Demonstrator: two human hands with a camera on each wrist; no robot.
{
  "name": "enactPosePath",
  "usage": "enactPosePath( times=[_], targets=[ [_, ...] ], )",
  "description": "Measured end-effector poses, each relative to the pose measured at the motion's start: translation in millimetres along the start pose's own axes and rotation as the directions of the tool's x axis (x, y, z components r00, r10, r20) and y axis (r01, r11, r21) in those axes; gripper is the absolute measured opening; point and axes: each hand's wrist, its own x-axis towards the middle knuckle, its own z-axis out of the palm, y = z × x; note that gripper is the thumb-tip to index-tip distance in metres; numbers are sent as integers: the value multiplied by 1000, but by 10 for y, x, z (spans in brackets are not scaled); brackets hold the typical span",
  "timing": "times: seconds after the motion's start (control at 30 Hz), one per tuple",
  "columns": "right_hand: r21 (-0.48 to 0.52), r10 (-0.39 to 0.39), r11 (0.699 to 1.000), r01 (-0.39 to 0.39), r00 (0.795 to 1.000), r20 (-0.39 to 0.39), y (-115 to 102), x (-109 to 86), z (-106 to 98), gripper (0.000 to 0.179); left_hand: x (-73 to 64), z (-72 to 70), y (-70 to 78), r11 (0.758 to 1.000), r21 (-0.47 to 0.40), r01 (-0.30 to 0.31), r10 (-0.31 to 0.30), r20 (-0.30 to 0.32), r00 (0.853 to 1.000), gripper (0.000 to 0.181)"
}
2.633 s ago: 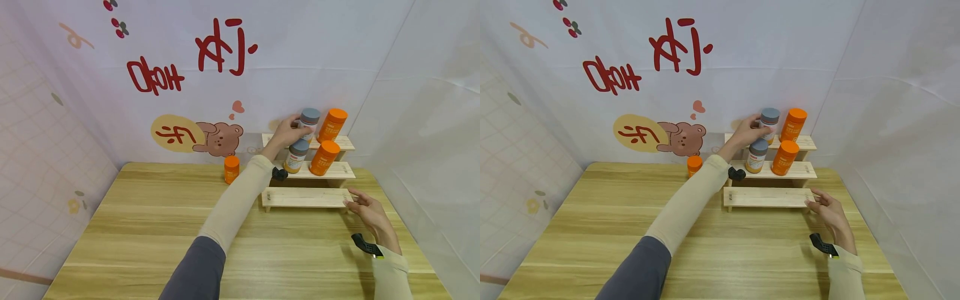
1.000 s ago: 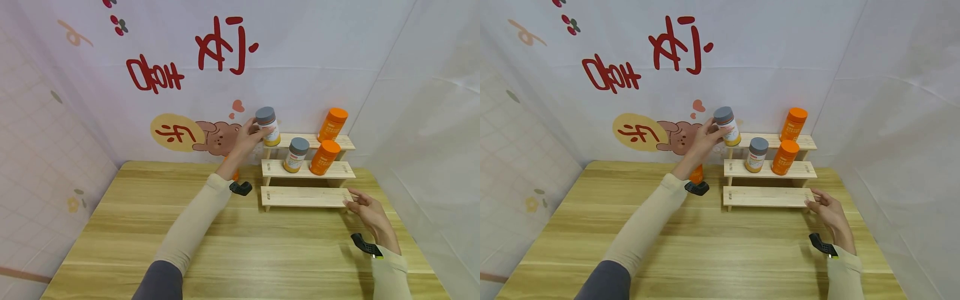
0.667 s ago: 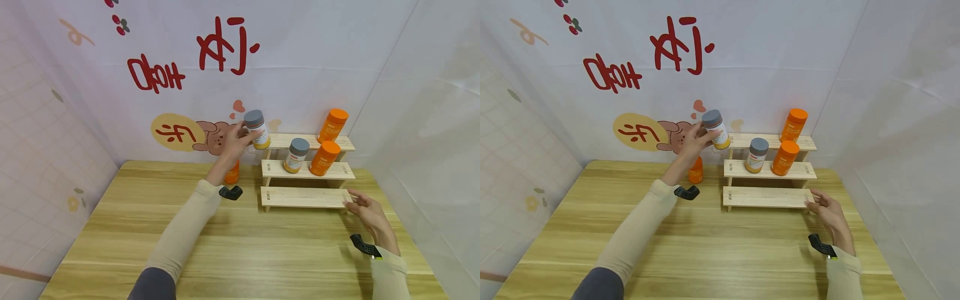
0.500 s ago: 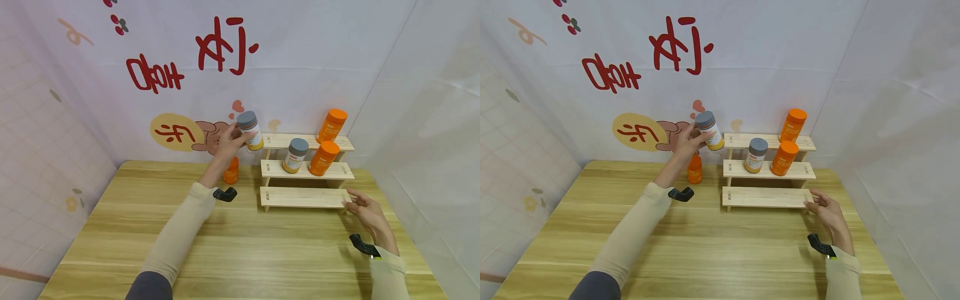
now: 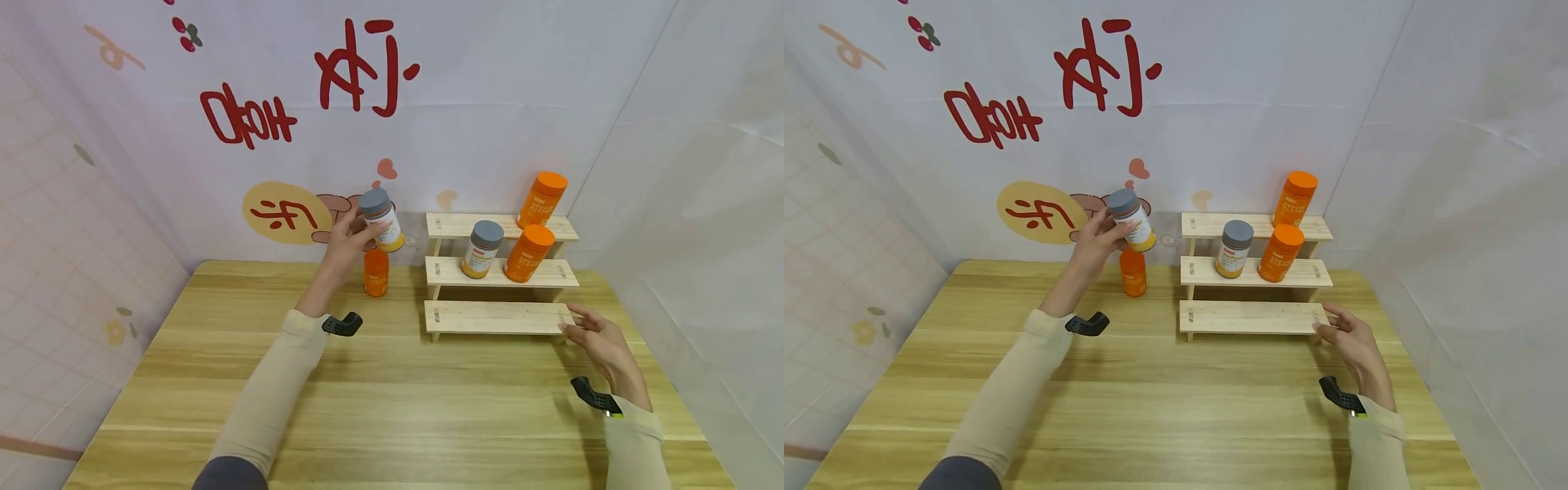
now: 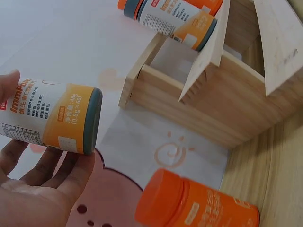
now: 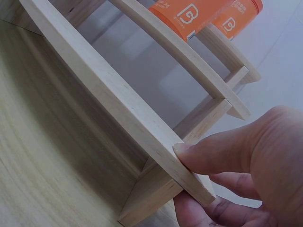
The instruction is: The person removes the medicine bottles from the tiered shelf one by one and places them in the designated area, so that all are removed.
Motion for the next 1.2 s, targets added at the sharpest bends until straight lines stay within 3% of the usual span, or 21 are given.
enactPosePath(
  times=[0.3, 0.57, 1.0, 1.2],
  targets=[
    [8, -4, 1000, 4, 1000, -2, -5, 7, 0, 79, -137, -225, -56, 1000, -6, 6, -6, -26, 1000, 54],
    [-1, 0, 1000, 0, 1000, -10, 0, 14, 1, 80, -251, -433, -134, 999, 42, 4, -1, -66, 998, 51],
    [7, 22, 1000, -22, 1000, -8, 20, 21, -1, 78, -400, -651, -304, 986, 159, 56, -38, -114, 993, 54],
    [26, 19, 999, -18, 1000, -4, 17, 28, 2, 79, -471, -706, -398, 986, 145, 85, -63, -150, 987, 56]
  ],
)
